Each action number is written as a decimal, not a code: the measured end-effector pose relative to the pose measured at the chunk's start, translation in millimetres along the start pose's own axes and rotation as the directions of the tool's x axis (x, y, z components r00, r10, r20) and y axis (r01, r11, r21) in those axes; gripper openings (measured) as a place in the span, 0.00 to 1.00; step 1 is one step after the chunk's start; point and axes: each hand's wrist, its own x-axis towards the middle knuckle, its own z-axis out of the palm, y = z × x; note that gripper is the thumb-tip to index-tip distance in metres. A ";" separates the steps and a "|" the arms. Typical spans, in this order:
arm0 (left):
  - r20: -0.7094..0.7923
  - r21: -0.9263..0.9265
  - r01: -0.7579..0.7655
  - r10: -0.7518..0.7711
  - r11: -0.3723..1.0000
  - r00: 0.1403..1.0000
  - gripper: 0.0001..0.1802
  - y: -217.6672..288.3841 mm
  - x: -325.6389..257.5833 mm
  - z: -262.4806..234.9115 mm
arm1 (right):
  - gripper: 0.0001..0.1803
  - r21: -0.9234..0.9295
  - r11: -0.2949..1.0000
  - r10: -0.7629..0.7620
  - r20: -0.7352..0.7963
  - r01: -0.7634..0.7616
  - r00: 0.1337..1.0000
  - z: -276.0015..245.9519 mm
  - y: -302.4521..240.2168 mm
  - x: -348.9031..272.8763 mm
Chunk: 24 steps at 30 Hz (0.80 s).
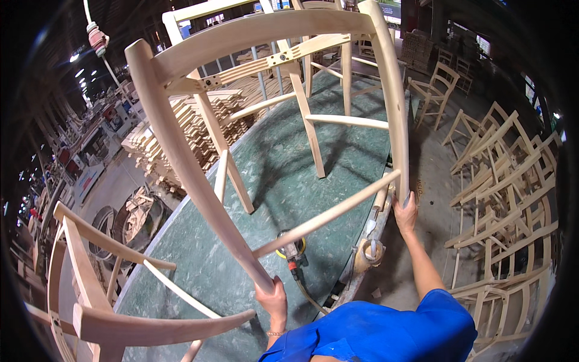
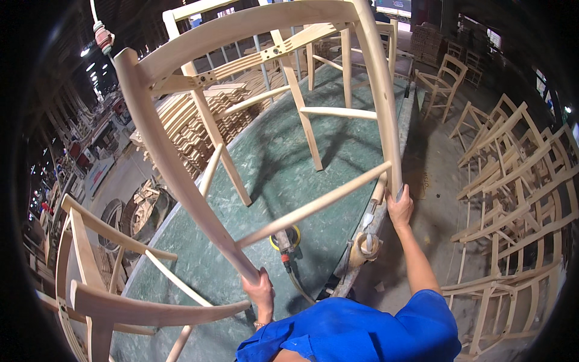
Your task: The person uses a handheld orbital sander to smooth the legs and frame of wooden chair frames. They reposition each chair on a green workbench, sand multiple surfaces, and then move the finished chair aside to process the next one.
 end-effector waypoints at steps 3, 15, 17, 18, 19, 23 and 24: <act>-0.009 0.078 -0.069 0.070 0.995 0.998 0.11 1.0 -21.5 21.5 | 0.29 -0.018 1.000 -0.011 -0.026 0.010 1.000 8.8 18.4 9.8; -0.036 -0.027 -0.261 0.260 0.965 0.965 0.17 7.5 2.2 201.9 | 0.25 -0.255 0.960 -0.072 0.168 0.114 0.983 65.5 48.6 79.7; 0.037 0.047 -0.180 0.178 0.983 0.983 0.21 -14.7 21.1 225.5 | 0.21 -0.066 0.994 -0.061 0.284 0.083 0.957 71.2 30.6 56.4; 0.073 0.075 -0.150 0.144 0.986 0.987 0.23 -15.2 26.3 243.8 | 0.20 -0.014 0.993 -0.106 0.353 0.119 0.929 60.0 32.3 43.8; 0.143 0.211 -0.043 0.013 0.977 0.990 0.27 -17.2 33.7 256.8 | 0.19 0.066 0.990 -0.141 0.356 0.125 0.924 48.8 30.0 30.0; 0.302 0.308 0.044 -0.141 0.950 0.943 0.41 -29.9 80.6 307.6 | 0.14 0.102 0.995 -0.069 0.539 0.017 0.839 -11.8 50.6 2.5; 0.265 0.345 0.019 -0.117 0.939 0.957 0.44 -34.2 98.5 314.9 | 0.14 0.126 0.992 -0.054 0.559 -0.020 0.827 -21.0 56.9 -0.7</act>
